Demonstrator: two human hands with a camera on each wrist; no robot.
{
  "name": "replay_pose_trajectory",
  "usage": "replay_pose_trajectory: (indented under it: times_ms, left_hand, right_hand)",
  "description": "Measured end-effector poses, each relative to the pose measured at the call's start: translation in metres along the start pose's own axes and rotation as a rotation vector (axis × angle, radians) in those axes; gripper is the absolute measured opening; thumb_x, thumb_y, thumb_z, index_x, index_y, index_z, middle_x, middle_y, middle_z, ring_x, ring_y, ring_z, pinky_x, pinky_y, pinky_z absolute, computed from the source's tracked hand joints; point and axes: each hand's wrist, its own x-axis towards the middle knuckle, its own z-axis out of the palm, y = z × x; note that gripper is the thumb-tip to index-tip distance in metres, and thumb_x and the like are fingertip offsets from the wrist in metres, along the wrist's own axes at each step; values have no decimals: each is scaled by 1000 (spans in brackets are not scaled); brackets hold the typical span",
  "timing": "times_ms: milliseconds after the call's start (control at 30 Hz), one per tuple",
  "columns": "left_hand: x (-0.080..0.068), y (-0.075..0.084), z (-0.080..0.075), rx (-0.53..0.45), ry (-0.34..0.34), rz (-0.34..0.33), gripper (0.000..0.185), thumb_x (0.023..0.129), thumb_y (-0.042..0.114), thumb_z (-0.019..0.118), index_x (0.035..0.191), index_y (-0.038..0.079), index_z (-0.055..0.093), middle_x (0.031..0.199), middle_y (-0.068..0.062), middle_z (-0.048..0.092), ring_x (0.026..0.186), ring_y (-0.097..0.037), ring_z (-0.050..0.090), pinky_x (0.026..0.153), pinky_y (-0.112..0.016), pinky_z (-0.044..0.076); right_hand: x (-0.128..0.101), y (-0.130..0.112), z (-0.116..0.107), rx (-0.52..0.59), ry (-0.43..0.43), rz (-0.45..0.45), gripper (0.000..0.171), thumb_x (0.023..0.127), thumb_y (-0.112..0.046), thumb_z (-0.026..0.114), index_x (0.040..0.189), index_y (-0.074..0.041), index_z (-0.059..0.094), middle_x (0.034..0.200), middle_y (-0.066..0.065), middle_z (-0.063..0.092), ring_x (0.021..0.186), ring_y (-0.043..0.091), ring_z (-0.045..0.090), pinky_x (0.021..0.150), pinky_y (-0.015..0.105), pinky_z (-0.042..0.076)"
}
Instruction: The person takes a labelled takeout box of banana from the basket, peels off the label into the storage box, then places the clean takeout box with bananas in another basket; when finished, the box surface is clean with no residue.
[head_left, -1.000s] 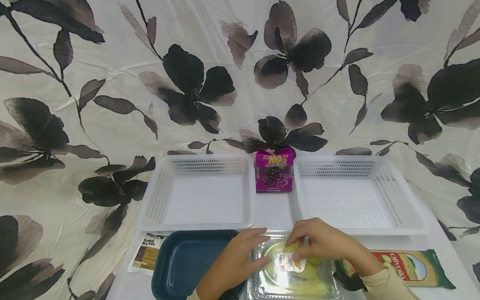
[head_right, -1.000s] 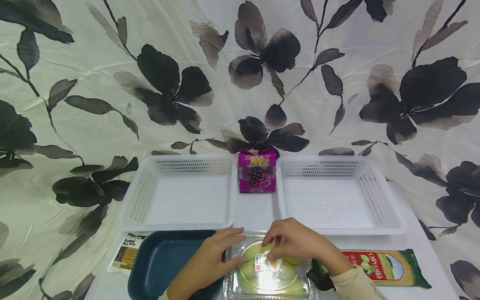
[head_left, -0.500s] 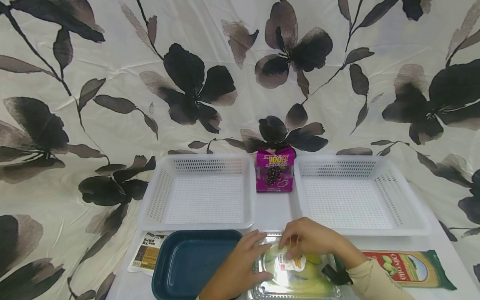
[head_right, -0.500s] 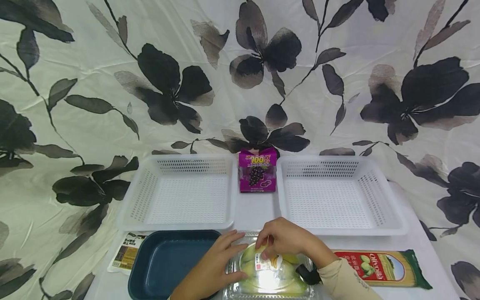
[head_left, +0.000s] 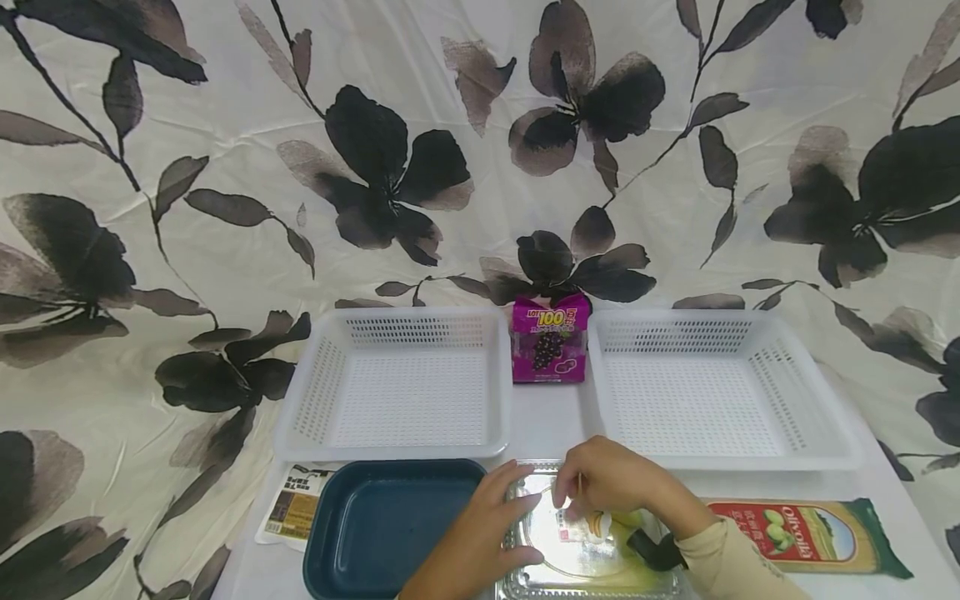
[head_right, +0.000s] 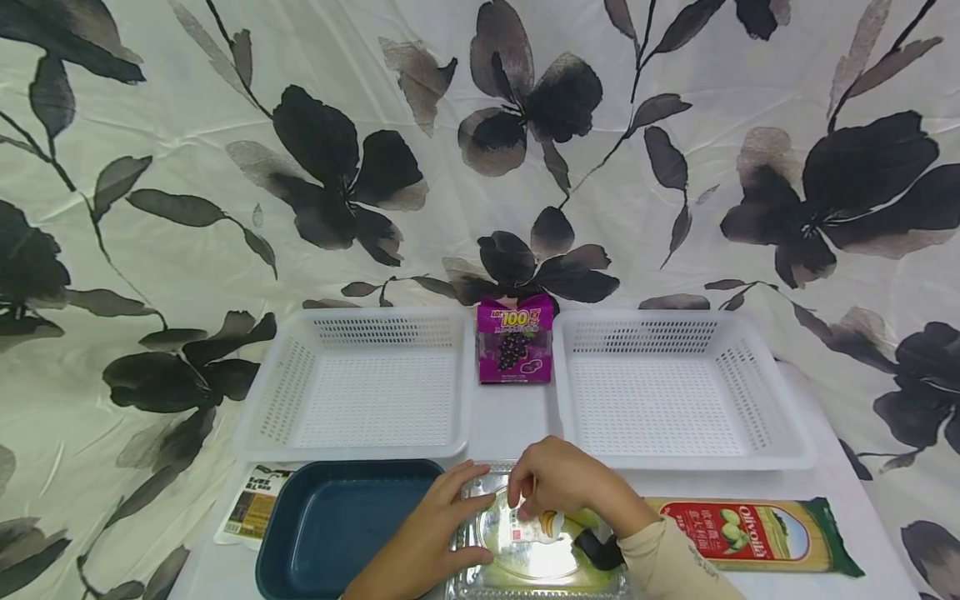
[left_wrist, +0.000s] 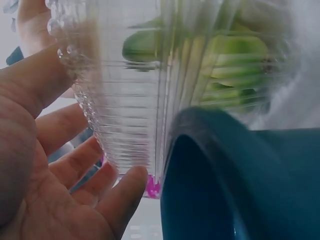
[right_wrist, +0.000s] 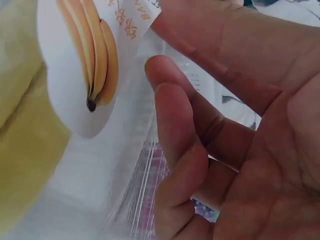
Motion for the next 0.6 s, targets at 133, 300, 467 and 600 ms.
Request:
replay_pose_trajectory:
  times_ms: [133, 300, 467, 600]
  left_hand:
    - [1, 0, 0, -5, -12, -14, 60, 84, 38, 83, 137, 15, 66, 161, 2, 39, 151, -26, 33, 110, -48, 50]
    - [2, -1, 1, -9, -20, -25, 61, 84, 37, 83, 138, 15, 65, 161, 1, 40, 152, -27, 32, 110, -49, 49]
    - [2, -3, 3, 13, -8, -15, 62, 83, 39, 83, 138, 16, 65, 160, 1, 43, 152, -28, 32, 110, -51, 49]
    - [2, -2, 3, 14, -14, -31, 63, 82, 40, 83, 138, 17, 65, 160, 2, 43, 152, -28, 32, 111, -52, 47]
  right_hand:
    - [1, -1, 2, -40, 16, 9, 16, 71, -14, 89, 77, -22, 76, 74, -13, 63, 68, -3, 52, 63, 18, 49]
    - [2, -3, 5, -101, 34, 9, 22, 71, -7, 87, 69, -22, 70, 70, -13, 58, 66, -2, 48, 61, 18, 46]
    - [2, -5, 5, -123, 29, 2, 24, 72, -4, 84, 68, -22, 69, 70, -13, 56, 66, -2, 46, 61, 18, 45]
    - [2, -4, 3, -119, 5, 8, 23, 74, -6, 84, 70, -23, 69, 72, -13, 56, 67, -2, 46, 63, 18, 46]
